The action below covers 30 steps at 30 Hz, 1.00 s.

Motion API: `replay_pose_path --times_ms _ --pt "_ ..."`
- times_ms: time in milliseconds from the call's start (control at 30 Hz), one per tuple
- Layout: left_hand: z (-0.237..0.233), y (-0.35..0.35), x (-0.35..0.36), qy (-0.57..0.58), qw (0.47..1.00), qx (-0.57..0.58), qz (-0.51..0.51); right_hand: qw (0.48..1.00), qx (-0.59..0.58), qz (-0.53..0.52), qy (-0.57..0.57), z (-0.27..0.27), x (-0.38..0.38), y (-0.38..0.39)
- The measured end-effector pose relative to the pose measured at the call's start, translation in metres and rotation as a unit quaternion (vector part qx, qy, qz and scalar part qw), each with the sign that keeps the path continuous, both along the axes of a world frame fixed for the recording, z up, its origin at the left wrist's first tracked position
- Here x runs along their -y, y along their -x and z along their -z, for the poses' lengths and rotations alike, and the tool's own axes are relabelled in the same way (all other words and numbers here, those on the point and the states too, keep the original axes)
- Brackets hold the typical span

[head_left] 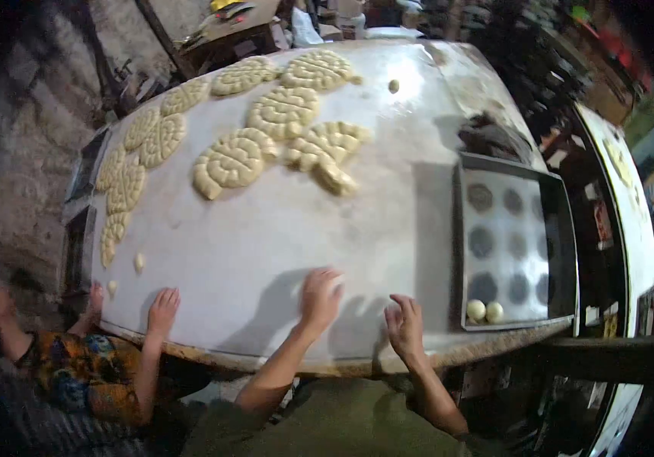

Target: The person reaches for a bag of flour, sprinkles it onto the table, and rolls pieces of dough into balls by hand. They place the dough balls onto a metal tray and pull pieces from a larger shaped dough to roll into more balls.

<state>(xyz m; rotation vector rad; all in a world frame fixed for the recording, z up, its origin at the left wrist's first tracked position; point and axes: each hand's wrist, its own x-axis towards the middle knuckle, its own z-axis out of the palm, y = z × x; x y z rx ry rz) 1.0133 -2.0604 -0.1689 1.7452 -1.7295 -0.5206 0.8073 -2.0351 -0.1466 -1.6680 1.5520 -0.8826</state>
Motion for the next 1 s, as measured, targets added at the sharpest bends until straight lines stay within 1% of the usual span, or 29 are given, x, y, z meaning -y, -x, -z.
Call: replay_pose_path --times_ms 33,67,100,133,167,200,233,267,300,333,367,400,467,500,533,567,600,633,667,700,733,767,800,833,867,900,933,967,1000 --pt "0.002 -0.043 -0.022 -0.011 0.994 0.064 -0.092 0.997 -0.059 -0.010 0.058 0.018 0.029 -0.021" --pt "0.010 -0.089 -0.042 -0.044 0.981 0.123 -0.144 0.986 -0.118 -0.016 0.114 0.043 0.060 -0.038" --pt "0.002 -0.125 -0.061 -0.050 0.970 0.153 -0.179 0.988 -0.084 0.004 0.131 0.057 0.094 -0.058" --pt "-0.011 -0.155 -0.078 -0.056 0.958 0.185 -0.213 0.988 -0.050 0.024 0.147 0.060 0.132 -0.079" --pt "-0.013 -0.180 -0.087 -0.062 0.952 0.188 -0.233 0.977 -0.117 0.063 0.169 0.051 0.171 -0.100" --pt "-0.011 -0.200 -0.094 -0.068 0.946 0.189 -0.254 0.960 -0.137 0.093 0.226 0.064 0.214 -0.115" --pt "0.004 -0.217 -0.096 -0.028 0.948 0.200 -0.246 0.971 -0.126 0.102 0.175 0.062 0.250 -0.135" --pt "0.003 -0.221 -0.089 -0.026 0.949 0.195 -0.247 0.979 -0.113 0.112 0.124 0.057 0.277 -0.152" --pt "0.000 -0.215 -0.082 -0.038 0.928 0.262 -0.260 0.979 -0.116 0.113 0.128 0.049 0.288 -0.174" --pt "-0.001 -0.213 -0.080 -0.054 0.904 0.327 -0.272 0.974 -0.179 0.092 0.098 0.041 0.291 -0.200" --pt "0.014 -0.218 -0.078 -0.043 0.899 0.337 -0.277 0.965 -0.242 0.072 0.069 0.034 0.291 -0.219" --pt "0.015 -0.220 -0.076 -0.043 0.901 0.331 -0.277 0.969 -0.226 0.052 0.089 0.039 0.288 -0.227" --pt "0.016 -0.220 -0.074 -0.021 0.908 0.296 -0.295 0.977 -0.209 -0.043 0.025 0.047 0.273 -0.228" --pt "0.008 -0.220 -0.071 -0.019 0.908 0.292 -0.300 0.980 -0.174 -0.091 -0.024 0.042 0.246 -0.227" --pt "-0.007 -0.218 -0.067 -0.046 0.912 0.288 -0.290 0.954 -0.130 -0.156 -0.221 -0.005 0.202 -0.237" --pt "-0.016 -0.216 -0.067 -0.074 0.914 0.285 -0.278 0.950 -0.129 -0.260 -0.112 0.048 0.164 -0.230" --pt "-0.001 -0.215 -0.075 -0.070 0.914 0.285 -0.280 0.898 -0.080 -0.277 -0.332 0.003 0.115 -0.235" --pt "0.028 -0.216 -0.089 -0.062 0.967 0.103 -0.226 0.871 0.033 -0.289 -0.396 -0.005 0.070 -0.228" --pt "0.042 -0.213 -0.091 -0.047 0.982 -0.082 -0.163 0.875 0.208 -0.296 -0.321 0.032 0.029 -0.221" --pt "0.003 -0.180 -0.094 -0.033 0.947 -0.282 -0.151 0.872 0.279 -0.243 -0.320 0.026 0.009 -0.219" --pt "0.026 -0.146 -0.100 0.032 0.898 -0.417 -0.134 0.860 0.351 -0.186 -0.319 0.014 -0.007 -0.215" --pt "0.005 -0.115 -0.107 -0.010 0.890 -0.449 -0.083 0.858 0.381 -0.167 -0.303 0.011 -0.019 -0.205" --pt "-0.001 -0.089 -0.114 -0.055 0.889 -0.450 -0.064 0.852 0.411 -0.145 -0.289 0.008 -0.030 -0.194" --pt "-0.009 -0.060 -0.112 -0.010 0.868 -0.489 -0.087 0.918 0.347 -0.135 -0.134 -0.004 -0.036 -0.183" --pt "-0.016 -0.048 -0.110 -0.010 0.883 -0.467 -0.041 0.962 0.246 -0.113 -0.032 -0.018 -0.032 -0.169" --pt "0.001 -0.035 -0.105 -0.016 0.819 -0.574 -0.009 0.969 0.214 -0.096 0.075 -0.013 -0.024 -0.156" --pt "0.005 -0.021 -0.102 -0.027 0.787 -0.617 0.006 0.964 0.180 -0.078 0.179 -0.019 -0.017 -0.146" --pt "0.010 -0.006 -0.099 -0.040 0.752 -0.658 0.018 0.974 0.139 -0.046 0.175 -0.026 -0.011 -0.135" --pt "-0.004 0.006 -0.088 -0.058 0.764 -0.642 0.017 0.958 0.185 -0.026 0.217 -0.018 0.000 -0.127"
